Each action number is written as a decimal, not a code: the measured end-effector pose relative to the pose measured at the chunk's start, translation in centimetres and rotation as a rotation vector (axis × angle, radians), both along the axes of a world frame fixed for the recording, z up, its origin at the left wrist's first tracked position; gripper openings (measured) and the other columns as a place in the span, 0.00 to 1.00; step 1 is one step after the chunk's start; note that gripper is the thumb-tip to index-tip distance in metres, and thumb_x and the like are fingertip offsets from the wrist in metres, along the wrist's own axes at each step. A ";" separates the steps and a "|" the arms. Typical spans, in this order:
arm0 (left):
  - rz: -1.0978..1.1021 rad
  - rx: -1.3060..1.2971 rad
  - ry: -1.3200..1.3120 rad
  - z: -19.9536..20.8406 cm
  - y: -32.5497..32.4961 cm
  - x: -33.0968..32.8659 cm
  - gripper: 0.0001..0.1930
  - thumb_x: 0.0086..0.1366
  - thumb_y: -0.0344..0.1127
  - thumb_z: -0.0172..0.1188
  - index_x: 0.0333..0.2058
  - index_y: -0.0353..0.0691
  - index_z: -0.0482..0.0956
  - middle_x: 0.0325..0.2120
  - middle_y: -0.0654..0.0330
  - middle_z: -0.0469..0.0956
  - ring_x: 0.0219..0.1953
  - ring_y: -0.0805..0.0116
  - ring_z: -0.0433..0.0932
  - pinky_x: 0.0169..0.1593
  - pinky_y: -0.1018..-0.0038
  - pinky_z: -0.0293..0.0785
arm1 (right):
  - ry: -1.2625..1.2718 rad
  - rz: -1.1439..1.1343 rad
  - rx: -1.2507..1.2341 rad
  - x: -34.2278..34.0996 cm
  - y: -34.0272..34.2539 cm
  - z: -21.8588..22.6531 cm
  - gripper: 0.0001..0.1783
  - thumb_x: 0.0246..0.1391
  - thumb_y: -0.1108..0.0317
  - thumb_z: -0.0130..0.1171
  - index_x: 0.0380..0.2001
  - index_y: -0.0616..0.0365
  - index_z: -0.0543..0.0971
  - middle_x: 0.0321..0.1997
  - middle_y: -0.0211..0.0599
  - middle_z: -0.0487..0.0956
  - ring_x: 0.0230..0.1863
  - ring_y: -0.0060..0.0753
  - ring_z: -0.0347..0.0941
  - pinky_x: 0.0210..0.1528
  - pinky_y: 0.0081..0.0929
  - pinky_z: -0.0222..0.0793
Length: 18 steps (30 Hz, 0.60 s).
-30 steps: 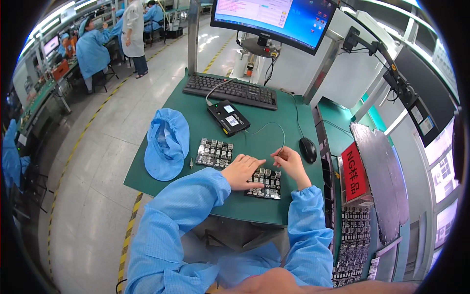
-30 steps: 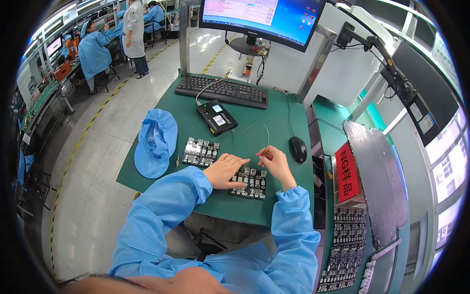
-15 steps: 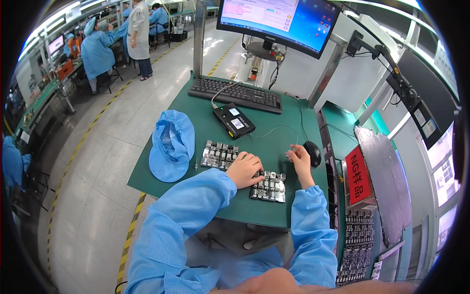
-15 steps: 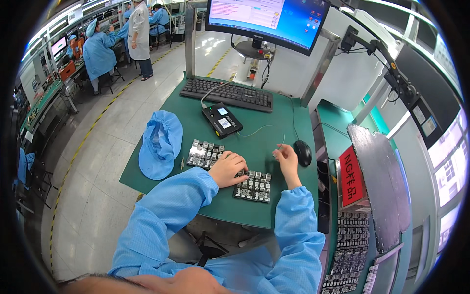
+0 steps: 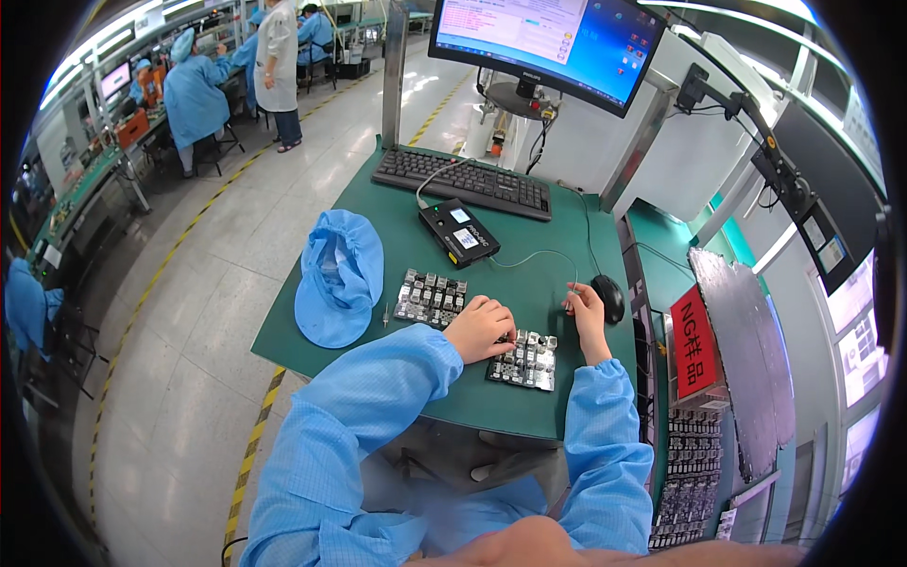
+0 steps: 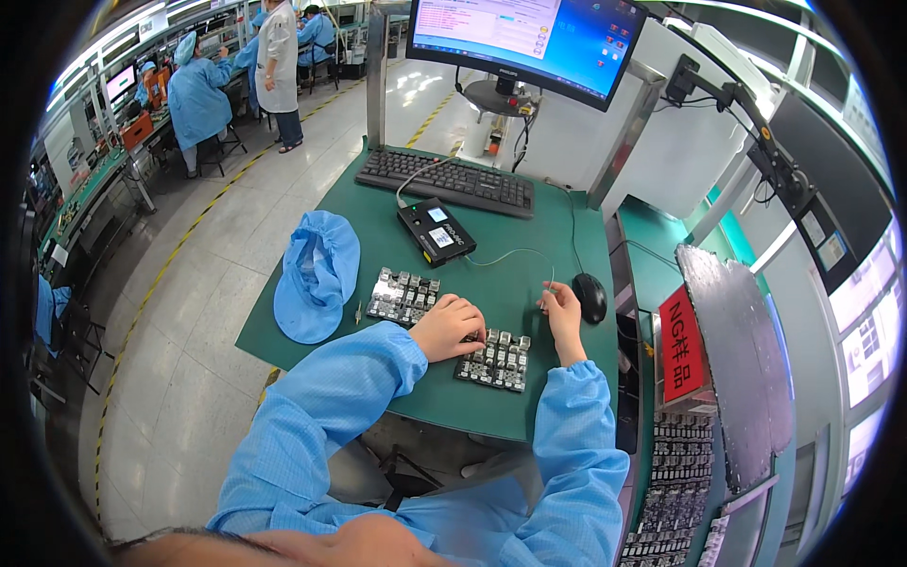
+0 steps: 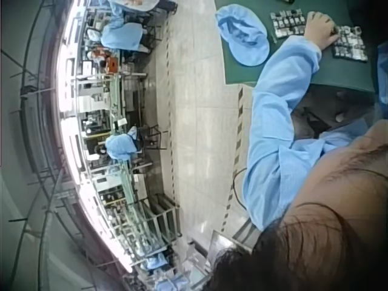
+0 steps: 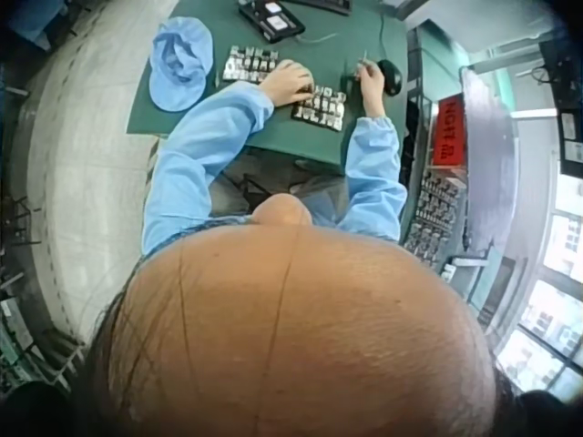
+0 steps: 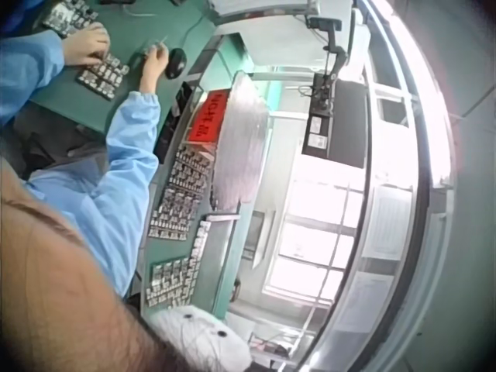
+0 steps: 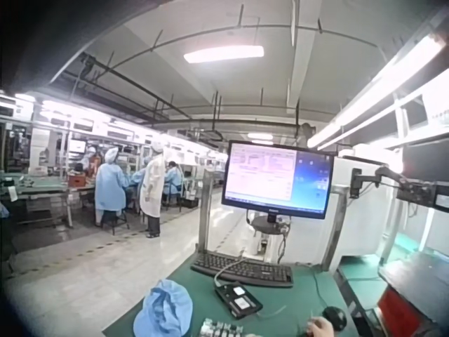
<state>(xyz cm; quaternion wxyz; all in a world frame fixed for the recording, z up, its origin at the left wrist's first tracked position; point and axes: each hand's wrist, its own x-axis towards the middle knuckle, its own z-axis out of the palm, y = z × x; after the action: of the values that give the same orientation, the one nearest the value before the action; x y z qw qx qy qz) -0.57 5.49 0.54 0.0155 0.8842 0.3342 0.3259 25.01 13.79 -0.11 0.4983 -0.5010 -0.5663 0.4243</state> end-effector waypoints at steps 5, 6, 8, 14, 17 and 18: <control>0.025 -0.011 0.007 -0.4 0.4 0.1 0.08 0.54 0.43 0.64 0.28 0.49 0.77 0.35 0.68 0.74 0.45 0.66 0.71 0.54 0.66 0.60 | -0.038 0.050 0.006 -0.2 0.5 0.0 0.12 0.59 0.72 0.52 0.46 0.62 0.75 0.27 0.27 0.76 0.29 0.16 0.71 0.31 0.14 0.63; 0.051 -0.014 0.006 -0.4 0.3 -0.1 0.08 0.54 0.43 0.64 0.28 0.49 0.77 0.35 0.68 0.74 0.45 0.66 0.71 0.54 0.66 0.60 | -0.047 0.050 0.024 -0.4 0.8 -0.5 0.12 0.58 0.72 0.53 0.46 0.61 0.75 0.27 0.28 0.75 0.29 0.17 0.72 0.31 0.15 0.65; 0.042 0.015 -0.005 -0.3 0.1 -0.8 0.08 0.53 0.42 0.64 0.28 0.49 0.77 0.35 0.68 0.74 0.45 0.66 0.71 0.53 0.66 0.61 | -0.101 0.045 0.108 -1.3 0.8 -0.9 0.13 0.57 0.73 0.54 0.46 0.60 0.75 0.27 0.30 0.75 0.30 0.20 0.72 0.32 0.18 0.67; 0.126 0.351 -0.024 1.8 -1.3 -1.6 0.10 0.52 0.43 0.61 0.30 0.46 0.78 0.33 0.64 0.74 0.41 0.64 0.72 0.48 0.65 0.65 | -0.584 -0.095 0.340 1.2 0.3 -1.2 0.15 0.53 0.73 0.54 0.46 0.59 0.76 0.25 0.34 0.73 0.26 0.25 0.65 0.32 0.28 0.66; 0.254 0.374 -0.232 2.0 -6.5 -6.3 0.11 0.49 0.37 0.64 0.31 0.46 0.74 0.33 0.64 0.72 0.41 0.62 0.70 0.48 0.65 0.63 | -0.204 0.124 0.339 8.4 9.3 -7.6 0.15 0.60 0.73 0.47 0.51 0.63 0.70 0.39 0.35 0.74 0.35 0.29 0.69 0.41 0.23 0.68; 0.382 0.334 -0.267 1.0 -9.5 -9.3 0.12 0.49 0.36 0.64 0.32 0.45 0.74 0.34 0.63 0.72 0.41 0.61 0.70 0.49 0.64 0.63 | -0.166 0.260 0.314 7.1 8.2 -7.6 0.15 0.60 0.73 0.47 0.51 0.63 0.70 0.39 0.35 0.74 0.35 0.29 0.69 0.41 0.23 0.68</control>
<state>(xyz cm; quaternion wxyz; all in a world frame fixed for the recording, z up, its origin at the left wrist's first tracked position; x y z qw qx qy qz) -9.89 -4.06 1.52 -0.1482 0.7447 0.4314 0.4872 32.08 22.04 -7.67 0.4629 -0.3734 -0.7244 0.3487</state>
